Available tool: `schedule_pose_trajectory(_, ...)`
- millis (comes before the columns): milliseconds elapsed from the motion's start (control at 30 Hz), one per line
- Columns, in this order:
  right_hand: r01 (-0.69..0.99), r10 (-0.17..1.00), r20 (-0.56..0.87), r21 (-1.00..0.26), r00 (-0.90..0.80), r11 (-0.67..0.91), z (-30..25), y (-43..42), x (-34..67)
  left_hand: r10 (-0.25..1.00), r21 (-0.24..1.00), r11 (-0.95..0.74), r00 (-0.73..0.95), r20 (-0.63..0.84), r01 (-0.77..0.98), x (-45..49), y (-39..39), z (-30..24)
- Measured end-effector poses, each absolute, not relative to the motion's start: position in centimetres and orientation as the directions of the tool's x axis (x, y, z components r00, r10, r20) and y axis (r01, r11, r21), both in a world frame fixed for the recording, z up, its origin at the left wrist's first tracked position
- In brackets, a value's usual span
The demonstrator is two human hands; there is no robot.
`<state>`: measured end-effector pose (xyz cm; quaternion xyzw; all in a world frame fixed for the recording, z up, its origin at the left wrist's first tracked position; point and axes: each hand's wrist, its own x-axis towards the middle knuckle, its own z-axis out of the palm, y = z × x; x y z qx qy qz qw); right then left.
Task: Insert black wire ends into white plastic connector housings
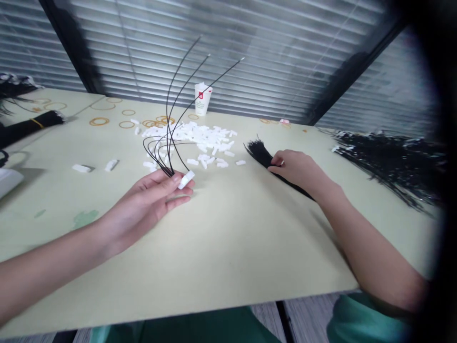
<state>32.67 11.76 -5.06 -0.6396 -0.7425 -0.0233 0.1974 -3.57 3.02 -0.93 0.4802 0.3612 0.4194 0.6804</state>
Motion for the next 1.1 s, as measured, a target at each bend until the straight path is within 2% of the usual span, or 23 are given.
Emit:
schedule_pose_trajectory(267, 0.963, 0.940, 0.339, -0.236, -0.046, 0.132, -4.6, 11.2, 31.6, 0.905, 0.959, 0.204, 0.413, -0.107, -0.197, -3.6, 2.8, -1.2)
schedule_pose_trajectory(467, 0.940, 0.846, 0.527, -0.323, 0.083, 0.109, -2.2, 10.0, 31.0, 0.900, 0.958, 0.208, 0.423, -0.107, -0.200, -3.5, 2.8, -1.2)
schedule_pose_trajectory(533, 0.895, 0.769, 0.627, -0.406, 0.126, 0.184, -1.2, 9.2, 30.4, 0.909, 0.977, 0.167, 0.405, -0.099, -0.136, -3.5, 2.8, -1.2)
schedule_pose_trajectory(567, 0.835, 0.718, 0.679, -0.476, 0.149, 0.277, -0.6, 8.8, 30.0, 0.917, 0.990, 0.130, 0.388, -0.097, -0.062, -3.5, 2.8, -1.1)
schedule_pose_trajectory(633, 0.599, 0.604, 0.769, -0.590, 0.211, 0.541, 0.4, 7.9, 29.3, 0.929, 0.983, 0.034, 0.357, -0.097, 0.180, -3.4, 2.7, -1.0)
schedule_pose_trajectory(667, 0.451, 0.558, 0.791, -0.605, 0.249, 0.656, 0.8, 7.5, 29.0, 0.932, 0.948, -0.031, 0.353, -0.087, 0.317, -3.3, 2.6, -0.9)
schedule_pose_trajectory(733, 0.183, 0.555, 0.780, -0.614, 0.289, 0.768, 1.5, 6.7, 28.5, 0.919, 0.831, -0.191, 0.393, -0.036, 0.523, -3.1, 2.5, -0.9)
schedule_pose_trajectory(800, -0.049, 0.646, 0.713, -0.660, 0.272, 0.749, 2.0, 6.3, 28.4, 0.880, 0.713, -0.363, 0.472, 0.051, 0.599, -2.9, 2.4, -1.0)
schedule_pose_trajectory(900, -0.305, 0.793, 0.583, -0.733, 0.178, 0.608, 2.1, 6.1, 28.2, 0.828, 0.585, -0.509, 0.545, 0.131, 0.632, -2.6, 2.2, -1.2)
schedule_pose_trajectory(1100, -0.508, 0.924, 0.380, -0.789, 0.039, 0.346, 1.2, 4.8, 25.2, 0.799, 0.502, -0.572, 0.581, 0.158, 0.649, -2.5, 2.0, -1.2)
